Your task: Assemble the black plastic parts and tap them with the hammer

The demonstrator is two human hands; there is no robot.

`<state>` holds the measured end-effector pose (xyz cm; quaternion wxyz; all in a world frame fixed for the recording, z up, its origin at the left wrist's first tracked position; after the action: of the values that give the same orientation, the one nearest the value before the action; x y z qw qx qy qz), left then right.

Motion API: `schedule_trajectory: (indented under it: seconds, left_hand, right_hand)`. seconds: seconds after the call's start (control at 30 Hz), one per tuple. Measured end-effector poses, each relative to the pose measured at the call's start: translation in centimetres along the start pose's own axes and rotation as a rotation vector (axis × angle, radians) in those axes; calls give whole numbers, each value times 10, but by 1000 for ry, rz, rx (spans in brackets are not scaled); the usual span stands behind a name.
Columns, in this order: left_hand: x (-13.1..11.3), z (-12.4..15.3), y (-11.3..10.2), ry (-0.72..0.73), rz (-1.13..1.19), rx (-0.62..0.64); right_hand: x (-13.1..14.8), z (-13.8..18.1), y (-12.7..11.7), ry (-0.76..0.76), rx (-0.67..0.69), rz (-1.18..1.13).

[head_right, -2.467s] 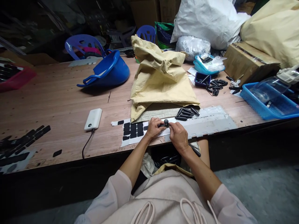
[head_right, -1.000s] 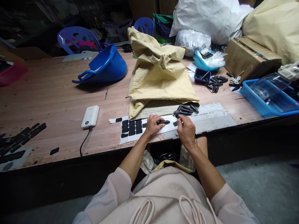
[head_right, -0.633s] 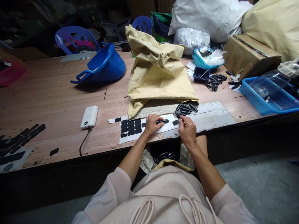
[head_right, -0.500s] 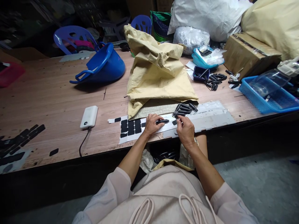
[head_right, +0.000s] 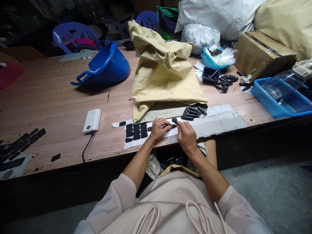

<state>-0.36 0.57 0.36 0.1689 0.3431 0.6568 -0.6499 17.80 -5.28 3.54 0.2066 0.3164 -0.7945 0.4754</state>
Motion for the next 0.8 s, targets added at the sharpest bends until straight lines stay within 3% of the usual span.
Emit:
schedule_trajectory:
  seconds: [0.13,0.33,0.53,0.8]
  left_hand:
    - [0,0,1,4,12,0]
    - [-1,1,0,7,12,-6]
    - [-4,3,-1,3,25,-16]
    - [0,1,1,-3,38,-12]
  right_hand:
    - [-10,3,4,37,67,44]
    - [-1,-6,-8,4,-58,-14]
    - [-10,2,6,27,72,65]
    - [-18,-12,-19,74,-80,-27]
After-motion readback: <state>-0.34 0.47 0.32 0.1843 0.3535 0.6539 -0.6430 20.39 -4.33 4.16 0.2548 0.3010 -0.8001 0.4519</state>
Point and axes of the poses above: each hand's wrist, its own z-axis away from the middle knuckle, its own y-axis out of the palm, x = y × z, the point moved 1 cm from there along -z, towards the middle knuckle
